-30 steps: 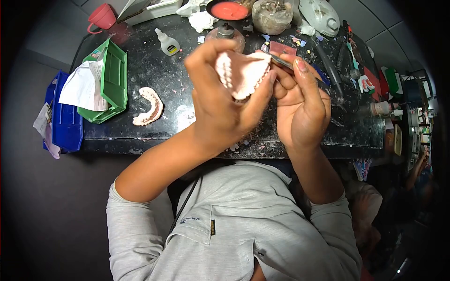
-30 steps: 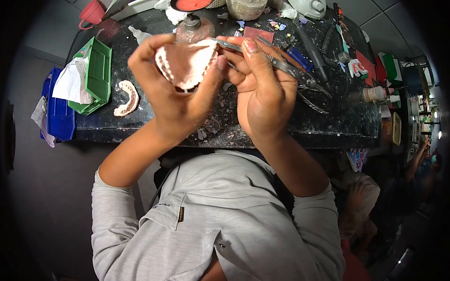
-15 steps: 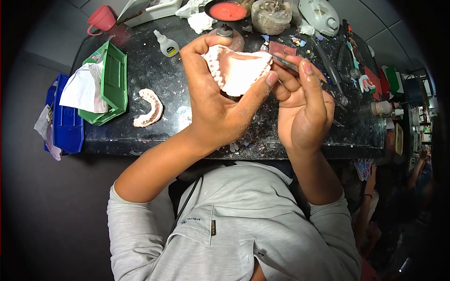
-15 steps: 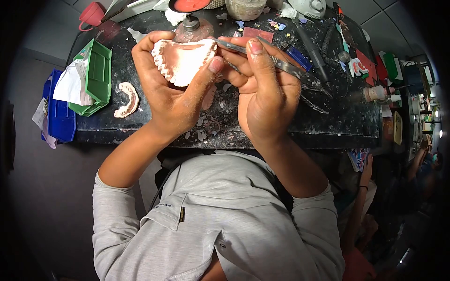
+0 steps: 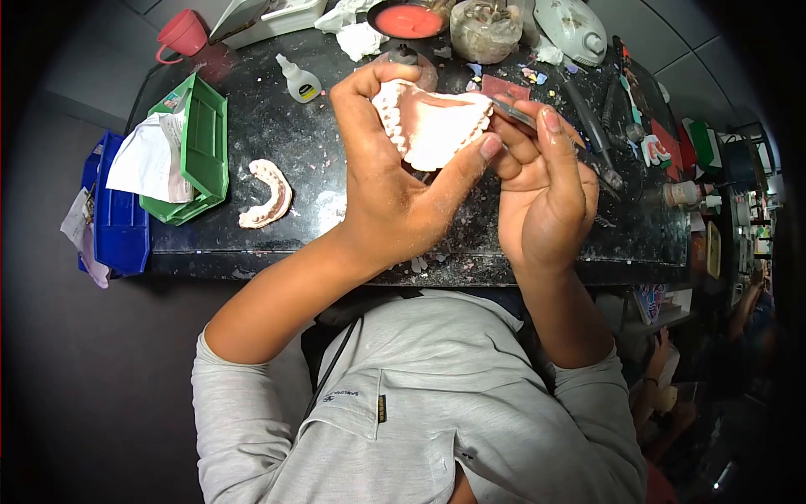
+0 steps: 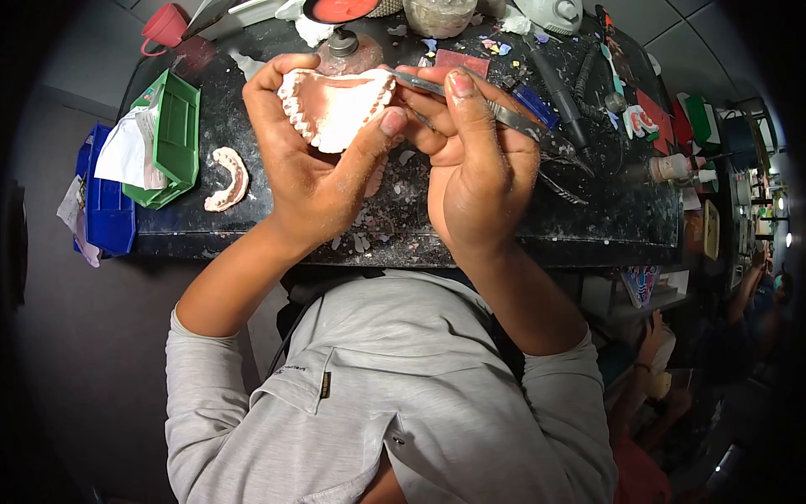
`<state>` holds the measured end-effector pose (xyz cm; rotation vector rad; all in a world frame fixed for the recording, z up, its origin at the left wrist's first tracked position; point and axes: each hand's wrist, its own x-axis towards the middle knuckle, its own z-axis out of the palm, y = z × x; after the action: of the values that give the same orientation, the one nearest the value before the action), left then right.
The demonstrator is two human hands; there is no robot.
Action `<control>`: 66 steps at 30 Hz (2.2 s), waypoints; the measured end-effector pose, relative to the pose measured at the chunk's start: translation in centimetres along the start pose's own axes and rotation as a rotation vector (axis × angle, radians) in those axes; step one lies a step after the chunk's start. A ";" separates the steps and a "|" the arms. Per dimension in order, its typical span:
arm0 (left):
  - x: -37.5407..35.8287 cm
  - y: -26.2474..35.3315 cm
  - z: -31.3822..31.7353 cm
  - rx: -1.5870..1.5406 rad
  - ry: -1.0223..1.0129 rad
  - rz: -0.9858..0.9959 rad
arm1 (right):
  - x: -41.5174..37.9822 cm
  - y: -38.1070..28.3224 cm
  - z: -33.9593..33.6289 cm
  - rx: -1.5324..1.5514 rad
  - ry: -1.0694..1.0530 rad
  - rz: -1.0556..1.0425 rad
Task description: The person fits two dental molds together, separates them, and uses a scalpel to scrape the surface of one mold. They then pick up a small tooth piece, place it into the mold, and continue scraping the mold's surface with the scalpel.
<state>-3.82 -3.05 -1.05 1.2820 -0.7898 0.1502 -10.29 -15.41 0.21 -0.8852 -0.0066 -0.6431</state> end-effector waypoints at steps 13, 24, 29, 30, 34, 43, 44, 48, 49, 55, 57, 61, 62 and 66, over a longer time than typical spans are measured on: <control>-0.2 -0.4 -0.2 0.110 -0.063 0.074 | 0.2 0.1 -0.1 0.004 0.037 -0.004; 0.3 -0.5 0.0 0.197 -0.083 0.187 | 0.2 0.0 -0.2 -0.036 0.047 0.003; -0.1 -0.6 -0.3 0.138 -0.089 0.047 | 0.4 -0.3 -0.3 0.038 0.021 0.045; -0.2 -0.4 -0.4 0.139 -0.089 0.049 | 0.4 -0.3 -0.3 0.039 0.020 0.044; 0.1 0.4 -0.7 -0.048 -0.035 -0.112 | 0.0 0.2 -0.5 -0.110 -0.054 0.011; 1.4 1.7 -2.3 -0.464 -0.068 -0.383 | 0.6 -0.5 -0.7 -0.932 -0.447 -0.863; 1.4 1.8 -2.3 -0.421 -0.081 -0.366 | 0.2 -1.0 -0.2 -0.980 -0.434 -0.885; 1.4 2.1 -2.0 -0.361 -0.034 -0.327 | 0.1 -0.4 -0.4 -0.943 -0.411 -0.870; 1.3 2.0 -2.1 -0.362 -0.032 -0.328 | 0.0 -0.6 -0.3 -0.943 -0.413 -0.869; 1.5 1.6 -2.3 -0.342 -0.044 -0.303 | -0.1 -0.8 -0.1 -0.986 -0.437 -0.871; 1.5 1.6 -2.3 -0.345 -0.043 -0.299 | -0.2 -1.0 -0.1 -1.017 -0.448 -0.864; 1.4 1.7 -2.3 -0.385 -0.039 -0.305 | -0.4 -1.0 0.1 -1.065 -0.453 -0.895; 1.4 1.7 -2.5 -0.397 -0.052 -0.314 | -0.5 -1.1 0.3 -1.094 -0.458 -0.908; 1.4 1.9 -2.5 -0.399 -0.061 -0.331 | -0.7 -1.1 0.4 -1.185 -0.467 -0.944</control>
<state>-2.69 -0.66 1.08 1.0210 -0.6107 -0.3013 -11.29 -15.27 1.03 -2.2193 -0.5380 -1.3384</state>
